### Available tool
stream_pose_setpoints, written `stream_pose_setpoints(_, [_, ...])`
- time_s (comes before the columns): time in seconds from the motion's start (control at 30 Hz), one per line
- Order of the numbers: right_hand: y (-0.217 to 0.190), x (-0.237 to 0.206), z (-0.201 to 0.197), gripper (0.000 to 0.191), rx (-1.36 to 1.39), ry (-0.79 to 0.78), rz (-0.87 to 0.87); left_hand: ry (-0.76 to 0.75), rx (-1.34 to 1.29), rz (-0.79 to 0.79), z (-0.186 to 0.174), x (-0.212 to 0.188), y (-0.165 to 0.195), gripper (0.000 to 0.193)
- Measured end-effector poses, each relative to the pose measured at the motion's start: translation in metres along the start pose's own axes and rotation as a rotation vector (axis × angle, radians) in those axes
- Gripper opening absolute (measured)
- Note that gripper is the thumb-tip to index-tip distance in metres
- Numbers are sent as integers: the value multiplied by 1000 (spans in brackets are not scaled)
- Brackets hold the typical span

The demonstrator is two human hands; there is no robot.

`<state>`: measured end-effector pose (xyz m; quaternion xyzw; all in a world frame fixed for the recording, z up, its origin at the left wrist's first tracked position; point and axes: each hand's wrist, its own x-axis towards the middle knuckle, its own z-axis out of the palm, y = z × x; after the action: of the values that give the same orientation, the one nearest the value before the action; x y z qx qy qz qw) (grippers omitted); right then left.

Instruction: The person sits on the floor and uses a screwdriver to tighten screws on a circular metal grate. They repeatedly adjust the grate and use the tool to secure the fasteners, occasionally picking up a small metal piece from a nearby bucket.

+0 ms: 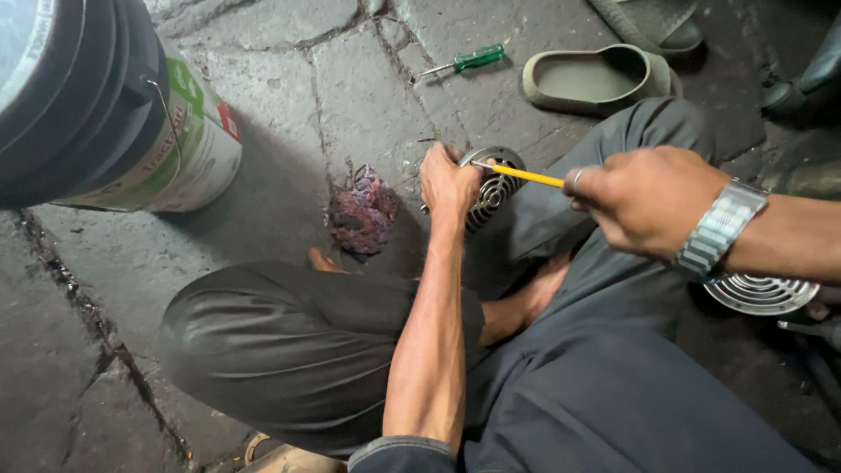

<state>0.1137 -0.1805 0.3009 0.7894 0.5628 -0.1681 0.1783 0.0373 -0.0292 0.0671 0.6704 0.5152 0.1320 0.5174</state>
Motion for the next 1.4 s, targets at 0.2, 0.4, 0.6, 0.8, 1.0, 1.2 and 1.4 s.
stream_pose_setpoints(0.2, [4,2,15,25,703,74,365,44,-1,70,18,7,-23,57])
stream_pose_setpoints(0.4, [14,8,6,27,925,-52,542,-20,35,136,10,17,-23,64])
stream_pose_setpoints(0.6, [47,-3,14,29,846,-125,425,-601,-61,210,-50,33,-23,51])
stream_pose_setpoints(0.8, [81,-16,59,29,1180,-167,422,-885,-261,49,-79,42,-34,46])
stream_pose_setpoints(1.0, [87,-24,95,31,1155,-118,478,-579,-12,220,-65,47,-40,31])
stream_pose_setpoints(1.2, [80,-31,119,33,988,100,353,-611,0,236,-43,69,-30,26])
stream_pose_setpoints(1.4, [69,-33,117,33,716,326,139,-731,206,267,-37,86,1,29])
